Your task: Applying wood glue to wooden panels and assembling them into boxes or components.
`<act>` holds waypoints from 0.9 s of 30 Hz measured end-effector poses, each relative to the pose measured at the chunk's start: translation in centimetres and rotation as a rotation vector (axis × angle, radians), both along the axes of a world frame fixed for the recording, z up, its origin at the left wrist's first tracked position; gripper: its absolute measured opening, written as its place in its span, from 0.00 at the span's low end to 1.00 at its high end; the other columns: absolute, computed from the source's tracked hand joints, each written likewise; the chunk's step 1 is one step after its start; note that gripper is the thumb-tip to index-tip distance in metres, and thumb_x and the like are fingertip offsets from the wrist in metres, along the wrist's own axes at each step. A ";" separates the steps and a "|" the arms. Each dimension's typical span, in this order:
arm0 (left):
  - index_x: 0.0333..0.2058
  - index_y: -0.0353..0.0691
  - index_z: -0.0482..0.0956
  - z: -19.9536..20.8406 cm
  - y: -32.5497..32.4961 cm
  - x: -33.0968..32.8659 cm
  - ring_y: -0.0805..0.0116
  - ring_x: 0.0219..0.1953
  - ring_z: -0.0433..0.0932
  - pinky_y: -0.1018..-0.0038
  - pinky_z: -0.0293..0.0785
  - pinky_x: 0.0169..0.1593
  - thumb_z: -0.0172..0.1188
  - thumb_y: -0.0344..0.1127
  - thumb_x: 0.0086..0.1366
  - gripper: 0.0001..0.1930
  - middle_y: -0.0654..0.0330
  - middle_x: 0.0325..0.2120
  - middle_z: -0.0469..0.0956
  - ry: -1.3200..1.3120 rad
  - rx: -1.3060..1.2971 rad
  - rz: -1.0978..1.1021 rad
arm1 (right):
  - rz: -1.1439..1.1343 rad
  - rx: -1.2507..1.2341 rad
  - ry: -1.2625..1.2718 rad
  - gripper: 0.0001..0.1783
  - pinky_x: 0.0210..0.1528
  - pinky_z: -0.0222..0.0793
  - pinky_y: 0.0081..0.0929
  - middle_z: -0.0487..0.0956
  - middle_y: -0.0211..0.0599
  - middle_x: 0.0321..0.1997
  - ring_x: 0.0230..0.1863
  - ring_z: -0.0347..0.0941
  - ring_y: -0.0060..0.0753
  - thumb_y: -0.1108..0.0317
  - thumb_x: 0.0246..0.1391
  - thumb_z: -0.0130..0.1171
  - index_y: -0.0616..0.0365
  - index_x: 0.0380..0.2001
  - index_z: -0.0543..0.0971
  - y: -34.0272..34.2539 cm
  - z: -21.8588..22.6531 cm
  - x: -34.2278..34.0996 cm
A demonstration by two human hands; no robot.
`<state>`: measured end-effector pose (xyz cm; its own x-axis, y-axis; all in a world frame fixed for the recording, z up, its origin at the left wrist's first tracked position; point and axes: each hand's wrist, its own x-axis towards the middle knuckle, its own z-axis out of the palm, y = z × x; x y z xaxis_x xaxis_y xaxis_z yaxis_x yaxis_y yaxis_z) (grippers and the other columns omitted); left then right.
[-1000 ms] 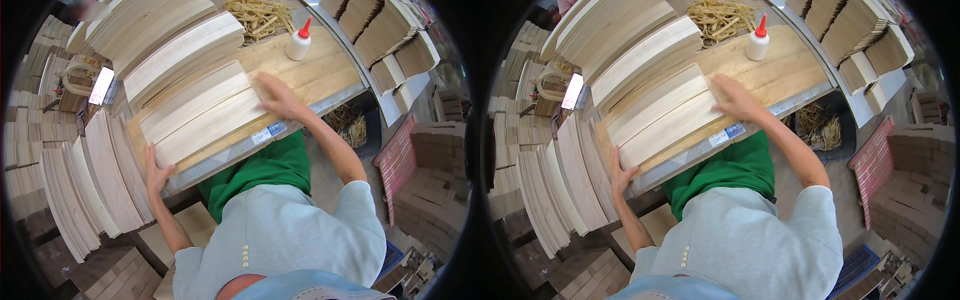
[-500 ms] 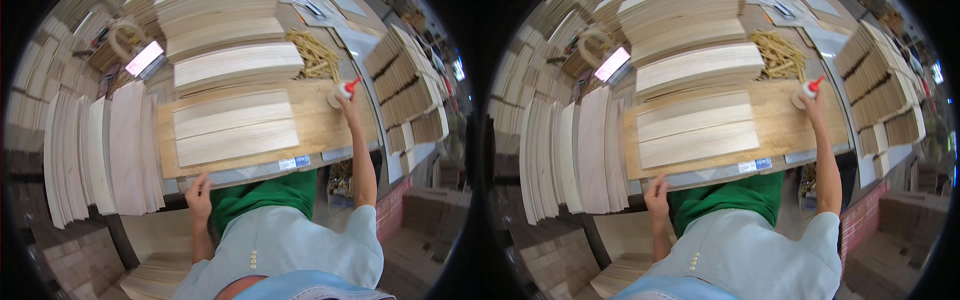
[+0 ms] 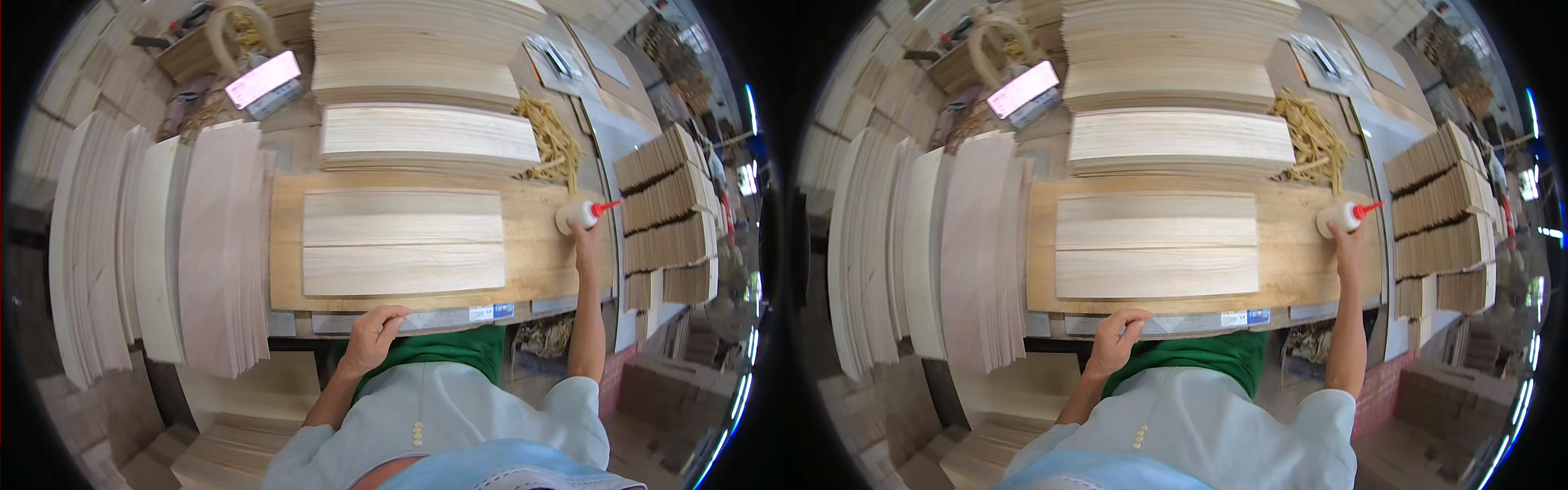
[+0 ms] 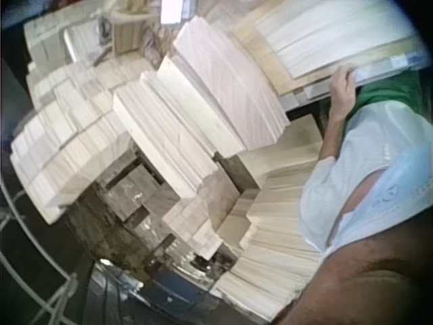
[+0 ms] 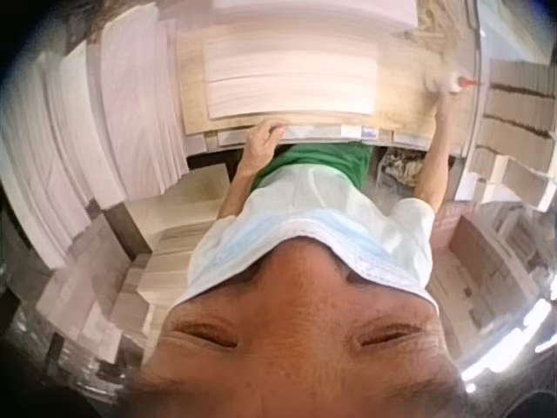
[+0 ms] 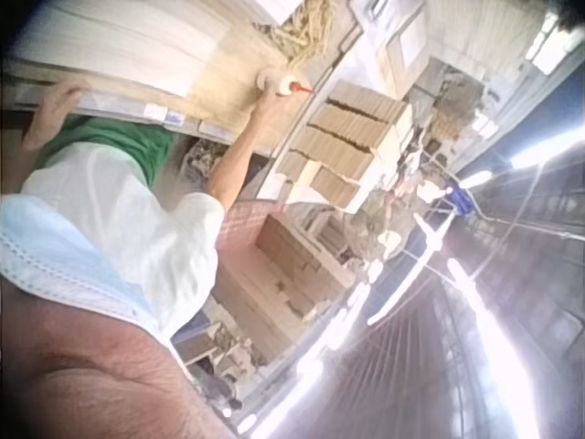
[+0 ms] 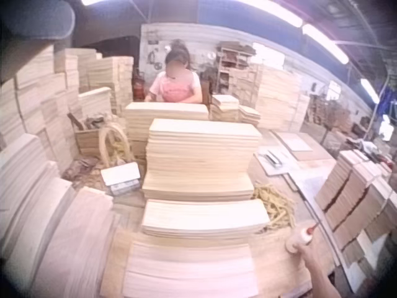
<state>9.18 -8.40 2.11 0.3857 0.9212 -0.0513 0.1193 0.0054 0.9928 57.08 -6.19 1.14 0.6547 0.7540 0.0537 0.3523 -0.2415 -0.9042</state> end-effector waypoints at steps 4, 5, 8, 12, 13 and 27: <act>0.38 0.34 0.79 -0.3 0.9 -0.5 0.73 0.25 0.74 0.77 0.70 0.31 0.59 0.26 0.60 0.07 0.57 0.25 0.78 0.054 -0.081 -0.041 | -0.034 0.021 0.012 0.31 0.54 0.63 0.28 0.74 0.35 0.49 0.50 0.70 0.30 0.68 0.47 0.64 0.61 0.55 0.66 2.1 4.4 -2.5; 0.38 0.34 0.79 -0.3 0.9 -0.6 0.73 0.25 0.74 0.77 0.70 0.31 0.59 0.26 0.60 0.07 0.57 0.25 0.78 0.050 -0.087 -0.052 | 0.026 0.049 -0.007 0.31 0.55 0.63 0.29 0.74 0.35 0.49 0.50 0.70 0.30 0.68 0.47 0.64 0.61 0.55 0.66 2.9 6.2 -3.9; 0.39 0.35 0.79 -0.2 1.5 -1.0 0.71 0.28 0.77 0.76 0.72 0.34 0.63 0.26 0.57 0.10 0.57 0.25 0.78 0.034 -0.135 -0.083 | 0.154 0.096 -0.009 0.32 0.53 0.65 0.29 0.74 0.36 0.48 0.50 0.71 0.31 0.69 0.45 0.66 0.61 0.54 0.67 6.9 9.9 -8.3; 0.41 0.38 0.79 0.0 1.6 -1.4 0.67 0.28 0.77 0.75 0.73 0.36 0.67 0.25 0.53 0.16 0.58 0.25 0.78 -0.072 0.097 -0.089 | 0.391 0.133 0.010 0.35 0.50 0.70 0.31 0.76 0.37 0.46 0.48 0.73 0.32 0.67 0.42 0.70 0.60 0.54 0.66 13.7 12.0 -16.6; 0.41 0.36 0.78 0.3 1.5 -1.6 0.70 0.28 0.77 0.76 0.73 0.36 0.67 0.23 0.52 0.16 0.59 0.25 0.78 -0.064 0.080 -0.090 | 0.436 0.099 -0.028 0.36 0.50 0.70 0.31 0.76 0.37 0.46 0.48 0.73 0.32 0.66 0.42 0.71 0.59 0.55 0.66 15.5 11.5 -17.9; 0.40 0.35 0.74 -0.9 0.8 -2.7 0.80 0.24 0.70 0.82 0.69 0.32 0.67 0.22 0.51 0.17 0.66 0.19 0.72 -0.067 -0.075 -0.046 | 0.493 0.138 -0.126 0.40 0.57 0.65 0.31 0.72 0.44 0.54 0.55 0.69 0.34 0.63 0.48 0.67 0.61 0.62 0.60 17.1 9.1 -20.1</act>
<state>6.48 -7.63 1.26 0.4325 0.8969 -0.0918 0.0544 0.0757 0.9956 36.98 10.89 10.24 0.2062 0.9512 0.2295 0.5022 0.0985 -0.8592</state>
